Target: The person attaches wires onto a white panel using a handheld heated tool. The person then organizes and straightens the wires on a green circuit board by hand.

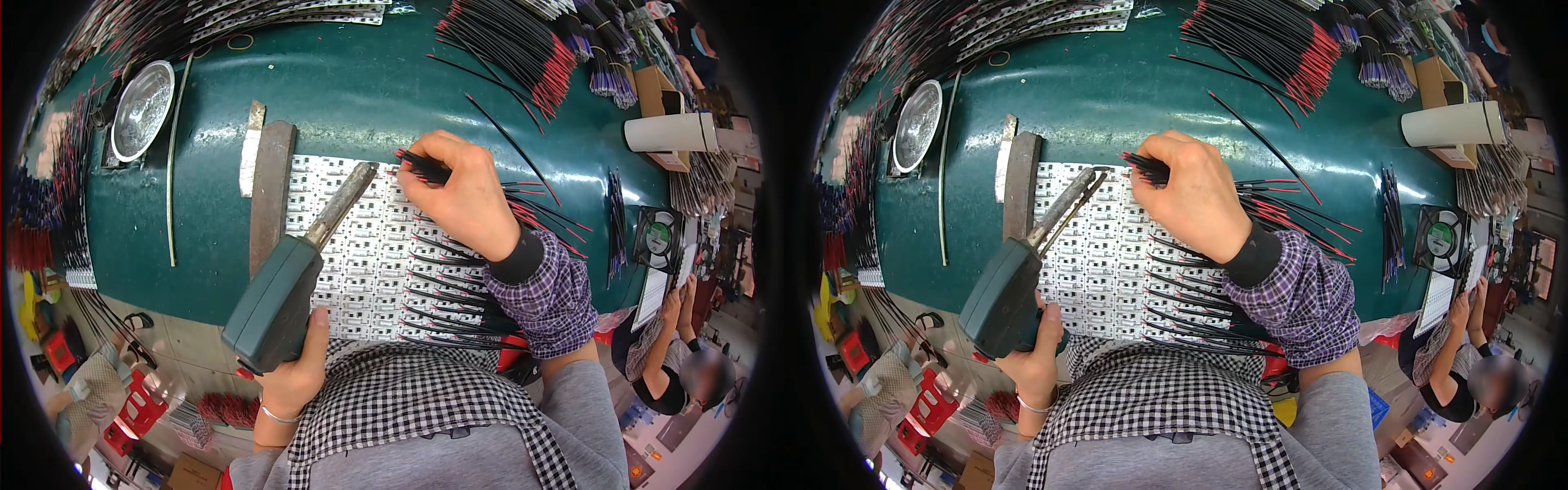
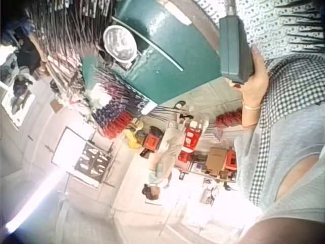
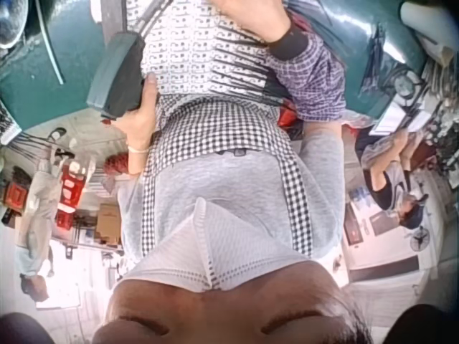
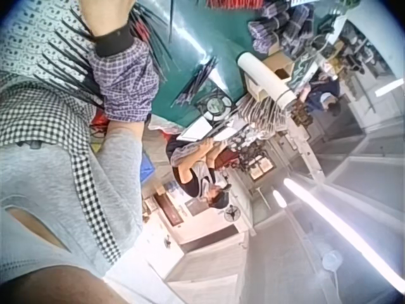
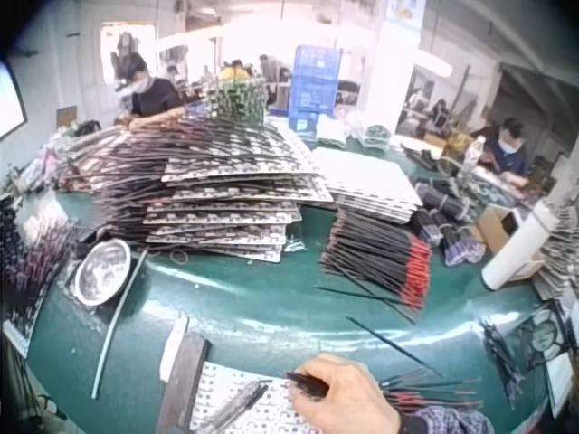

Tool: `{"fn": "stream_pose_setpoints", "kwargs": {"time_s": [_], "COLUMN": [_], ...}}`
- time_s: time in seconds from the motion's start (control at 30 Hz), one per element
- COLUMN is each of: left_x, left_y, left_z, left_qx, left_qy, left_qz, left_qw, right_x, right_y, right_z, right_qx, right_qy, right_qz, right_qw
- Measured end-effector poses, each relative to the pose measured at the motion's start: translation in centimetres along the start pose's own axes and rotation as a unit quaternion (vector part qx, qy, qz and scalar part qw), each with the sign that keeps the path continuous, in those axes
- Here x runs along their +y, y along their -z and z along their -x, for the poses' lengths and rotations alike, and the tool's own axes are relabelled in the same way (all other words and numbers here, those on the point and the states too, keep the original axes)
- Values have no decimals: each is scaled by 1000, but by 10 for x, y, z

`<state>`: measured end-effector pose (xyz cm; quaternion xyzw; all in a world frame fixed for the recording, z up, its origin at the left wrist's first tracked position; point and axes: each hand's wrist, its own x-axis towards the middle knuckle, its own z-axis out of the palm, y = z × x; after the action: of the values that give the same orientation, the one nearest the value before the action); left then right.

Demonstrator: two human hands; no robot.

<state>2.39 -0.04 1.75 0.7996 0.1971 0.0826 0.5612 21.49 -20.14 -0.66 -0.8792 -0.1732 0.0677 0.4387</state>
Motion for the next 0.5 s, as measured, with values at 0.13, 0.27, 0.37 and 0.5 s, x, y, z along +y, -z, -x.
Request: {"fn": "stream_pose_setpoints", "kwargs": {"time_s": [0.13, 0.27, 0.37, 0.5], "left_x": [-4, -5, -7, -8], "left_y": [0, 2, 3, 2], "left_z": [1, 3, 2, -1], "left_qx": [-7, -15, -26, -35], "left_qy": [-37, -7, -12, -10], "left_qz": [-32, -28, -30, -38], "left_qw": [999, 999, 999, 999], "right_x": [1, 1, -1, -2], "right_y": [6, 8, 8, 9], "right_z": [-5, -7, -6, -6], "right_qx": [-37, -52, -47, -50], "right_qy": [-39, -51, -37, -36], "right_qz": [-28, -39, -31, -26], "right_qw": [998, 997, 998, 998]}}
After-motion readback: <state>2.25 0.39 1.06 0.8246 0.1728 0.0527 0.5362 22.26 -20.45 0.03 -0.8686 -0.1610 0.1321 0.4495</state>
